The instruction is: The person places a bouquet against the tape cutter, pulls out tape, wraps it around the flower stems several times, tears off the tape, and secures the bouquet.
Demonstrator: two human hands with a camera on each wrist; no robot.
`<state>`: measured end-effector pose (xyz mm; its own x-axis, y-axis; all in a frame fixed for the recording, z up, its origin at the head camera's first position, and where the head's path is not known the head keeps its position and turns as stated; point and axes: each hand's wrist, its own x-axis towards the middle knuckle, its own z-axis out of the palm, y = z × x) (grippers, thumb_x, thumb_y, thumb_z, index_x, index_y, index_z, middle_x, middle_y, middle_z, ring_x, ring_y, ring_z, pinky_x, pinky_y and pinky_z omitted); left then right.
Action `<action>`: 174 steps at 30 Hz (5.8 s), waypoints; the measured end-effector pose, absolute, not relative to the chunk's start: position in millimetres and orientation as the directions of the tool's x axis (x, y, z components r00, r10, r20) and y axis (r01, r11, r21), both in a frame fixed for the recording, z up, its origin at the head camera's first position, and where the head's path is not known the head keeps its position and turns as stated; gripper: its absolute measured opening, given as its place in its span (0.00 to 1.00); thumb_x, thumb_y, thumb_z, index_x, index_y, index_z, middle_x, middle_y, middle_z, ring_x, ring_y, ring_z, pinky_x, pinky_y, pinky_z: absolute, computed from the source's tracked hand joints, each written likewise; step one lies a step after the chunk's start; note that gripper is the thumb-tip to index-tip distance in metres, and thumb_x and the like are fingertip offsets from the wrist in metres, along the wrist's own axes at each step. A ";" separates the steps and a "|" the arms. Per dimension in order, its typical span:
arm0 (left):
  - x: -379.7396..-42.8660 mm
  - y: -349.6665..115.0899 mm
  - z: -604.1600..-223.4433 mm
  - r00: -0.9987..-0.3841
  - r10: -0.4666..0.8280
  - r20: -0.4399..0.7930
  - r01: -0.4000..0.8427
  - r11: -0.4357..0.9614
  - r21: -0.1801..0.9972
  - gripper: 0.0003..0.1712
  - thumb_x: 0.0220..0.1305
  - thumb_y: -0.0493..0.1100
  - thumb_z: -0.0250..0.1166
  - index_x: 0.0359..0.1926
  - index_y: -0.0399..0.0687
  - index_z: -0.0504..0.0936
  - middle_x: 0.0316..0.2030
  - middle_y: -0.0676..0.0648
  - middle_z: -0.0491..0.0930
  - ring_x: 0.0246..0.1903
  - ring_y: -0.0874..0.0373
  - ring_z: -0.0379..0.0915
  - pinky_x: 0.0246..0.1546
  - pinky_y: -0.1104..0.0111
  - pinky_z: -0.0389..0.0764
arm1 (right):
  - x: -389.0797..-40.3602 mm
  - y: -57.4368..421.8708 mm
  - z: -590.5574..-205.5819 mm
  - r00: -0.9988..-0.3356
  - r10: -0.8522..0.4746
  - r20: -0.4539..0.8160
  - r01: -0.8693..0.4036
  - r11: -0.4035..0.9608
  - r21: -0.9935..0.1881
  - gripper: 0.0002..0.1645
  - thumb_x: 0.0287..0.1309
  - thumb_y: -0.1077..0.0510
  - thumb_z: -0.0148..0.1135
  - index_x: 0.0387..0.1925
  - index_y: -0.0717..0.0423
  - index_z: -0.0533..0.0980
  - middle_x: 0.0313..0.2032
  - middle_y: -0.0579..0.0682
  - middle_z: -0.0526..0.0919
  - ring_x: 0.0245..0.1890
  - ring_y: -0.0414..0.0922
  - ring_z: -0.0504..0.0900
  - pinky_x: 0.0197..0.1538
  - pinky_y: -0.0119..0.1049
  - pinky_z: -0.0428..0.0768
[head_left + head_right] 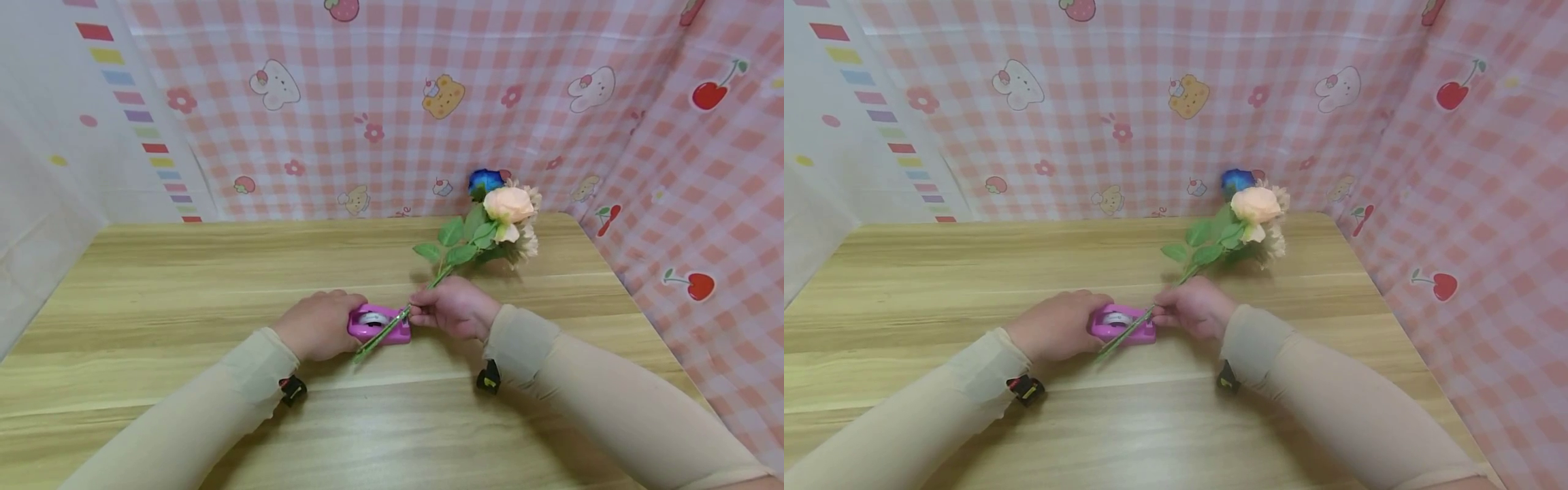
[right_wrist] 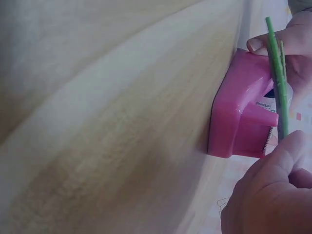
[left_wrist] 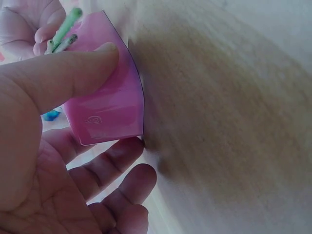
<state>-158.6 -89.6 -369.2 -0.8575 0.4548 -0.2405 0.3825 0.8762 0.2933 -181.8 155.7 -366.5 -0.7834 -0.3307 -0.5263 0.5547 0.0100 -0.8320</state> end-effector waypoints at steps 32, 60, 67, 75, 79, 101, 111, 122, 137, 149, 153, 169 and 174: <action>-159.1 -90.1 -368.2 -0.854 0.465 -0.233 0.398 0.872 0.284 0.39 0.63 0.53 0.74 0.72 0.50 0.75 0.57 0.46 0.82 0.55 0.46 0.79 0.61 0.51 0.78 | -180.7 159.6 -373.8 -0.720 -0.298 -0.627 0.619 0.136 -0.774 0.13 0.79 0.57 0.51 0.41 0.59 0.78 0.30 0.50 0.83 0.28 0.42 0.80 0.37 0.34 0.85; -157.2 -89.9 -367.8 -0.856 0.462 -0.234 0.390 0.872 0.296 0.40 0.63 0.55 0.74 0.73 0.51 0.74 0.58 0.45 0.82 0.57 0.45 0.79 0.63 0.49 0.78 | -179.2 149.6 -367.7 -0.773 -0.367 -0.518 0.570 -0.041 -0.821 0.17 0.73 0.70 0.50 0.27 0.53 0.71 0.28 0.49 0.81 0.30 0.39 0.83 0.42 0.31 0.88; -158.4 -89.2 -368.7 -0.856 0.463 -0.232 0.393 0.873 0.290 0.40 0.63 0.55 0.74 0.73 0.51 0.74 0.58 0.45 0.82 0.58 0.44 0.79 0.62 0.49 0.78 | -179.9 146.7 -364.3 -0.761 -0.373 -0.531 0.586 -0.043 -0.809 0.19 0.73 0.71 0.47 0.25 0.52 0.64 0.27 0.49 0.79 0.27 0.39 0.81 0.40 0.30 0.87; -158.6 -88.9 -368.5 -0.854 0.466 -0.230 0.399 0.872 0.285 0.40 0.63 0.56 0.75 0.73 0.52 0.75 0.57 0.46 0.83 0.55 0.46 0.79 0.60 0.50 0.79 | -179.2 147.1 -366.7 -0.773 -0.317 -0.549 0.590 -0.043 -0.806 0.10 0.70 0.72 0.50 0.37 0.55 0.67 0.27 0.50 0.80 0.27 0.40 0.81 0.38 0.31 0.87; -158.4 -89.3 -369.1 -0.854 0.471 -0.224 0.405 0.869 0.284 0.39 0.63 0.55 0.75 0.72 0.52 0.75 0.56 0.46 0.83 0.55 0.46 0.79 0.60 0.50 0.79 | -179.5 149.7 -369.9 -0.779 -0.293 -0.555 0.590 -0.043 -0.806 0.11 0.70 0.72 0.51 0.48 0.57 0.65 0.29 0.51 0.81 0.28 0.40 0.82 0.40 0.31 0.87; -159.4 -90.7 -370.8 -0.852 0.476 -0.221 0.409 0.866 0.289 0.40 0.61 0.55 0.77 0.72 0.50 0.75 0.56 0.46 0.83 0.57 0.45 0.79 0.63 0.49 0.78 | -178.8 153.6 -375.2 -0.821 -0.304 -0.484 0.528 -0.078 -0.846 0.19 0.71 0.70 0.58 0.25 0.50 0.68 0.25 0.48 0.83 0.24 0.39 0.82 0.36 0.30 0.87; -158.6 -89.8 -368.9 -0.853 0.470 -0.228 0.402 0.869 0.289 0.40 0.62 0.54 0.76 0.72 0.50 0.75 0.57 0.46 0.83 0.57 0.45 0.79 0.64 0.49 0.77 | -179.5 154.5 -376.6 -0.839 -0.285 -0.464 0.486 -0.009 -0.874 0.08 0.69 0.69 0.60 0.43 0.57 0.70 0.27 0.47 0.83 0.25 0.40 0.81 0.36 0.30 0.86; -158.5 -90.5 -368.5 -0.852 0.469 -0.231 0.402 0.870 0.284 0.38 0.62 0.53 0.77 0.70 0.50 0.76 0.53 0.47 0.83 0.54 0.46 0.79 0.60 0.50 0.79 | -184.8 159.1 -377.9 -0.806 -0.320 -0.499 0.486 0.124 -0.865 0.07 0.72 0.65 0.60 0.47 0.58 0.72 0.27 0.48 0.82 0.26 0.40 0.81 0.35 0.32 0.86; -158.1 -90.1 -369.1 -0.855 0.472 -0.216 0.406 0.867 0.289 0.37 0.62 0.53 0.74 0.70 0.51 0.76 0.52 0.48 0.83 0.51 0.48 0.78 0.58 0.51 0.79 | -181.3 158.5 -371.2 -0.795 -0.319 -0.516 0.549 -0.017 -0.835 0.09 0.72 0.72 0.54 0.47 0.60 0.65 0.28 0.51 0.84 0.27 0.40 0.83 0.38 0.30 0.87; -158.2 -90.2 -370.8 -0.858 0.469 -0.209 0.406 0.869 0.284 0.38 0.62 0.54 0.75 0.71 0.51 0.76 0.54 0.47 0.83 0.53 0.47 0.79 0.60 0.51 0.79 | -178.7 152.9 -366.9 -0.795 -0.326 -0.511 0.563 -0.087 -0.822 0.13 0.73 0.72 0.50 0.36 0.53 0.61 0.30 0.51 0.81 0.27 0.40 0.81 0.40 0.31 0.87; -158.2 -89.9 -370.6 -0.858 0.470 -0.207 0.408 0.869 0.281 0.38 0.62 0.54 0.75 0.71 0.52 0.76 0.53 0.47 0.83 0.53 0.47 0.79 0.59 0.51 0.79 | -178.1 150.8 -364.2 -0.792 -0.325 -0.517 0.576 -0.115 -0.809 0.14 0.73 0.72 0.48 0.34 0.52 0.61 0.29 0.51 0.80 0.25 0.40 0.80 0.39 0.32 0.87; -156.5 -90.1 -369.4 -0.857 0.474 -0.204 0.412 0.866 0.283 0.37 0.63 0.52 0.74 0.71 0.51 0.76 0.53 0.47 0.83 0.52 0.48 0.80 0.58 0.52 0.80 | -178.4 149.6 -368.3 -0.805 -0.280 -0.524 0.574 -0.141 -0.807 0.17 0.73 0.68 0.57 0.29 0.50 0.65 0.26 0.48 0.81 0.23 0.39 0.80 0.35 0.31 0.87; -157.2 -90.4 -370.1 -0.857 0.471 -0.210 0.408 0.868 0.284 0.37 0.63 0.53 0.75 0.71 0.51 0.76 0.53 0.48 0.83 0.52 0.48 0.80 0.58 0.52 0.80 | -177.6 150.7 -368.7 -0.809 -0.269 -0.524 0.568 -0.123 -0.814 0.17 0.72 0.69 0.57 0.29 0.50 0.66 0.25 0.48 0.80 0.24 0.39 0.80 0.36 0.31 0.87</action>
<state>-157.2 -90.4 -370.1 -0.8568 0.4712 -0.2097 0.4077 0.8678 0.2839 -177.6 150.7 -368.7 -0.8085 -0.2686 -0.5236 0.5679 -0.1228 -0.8139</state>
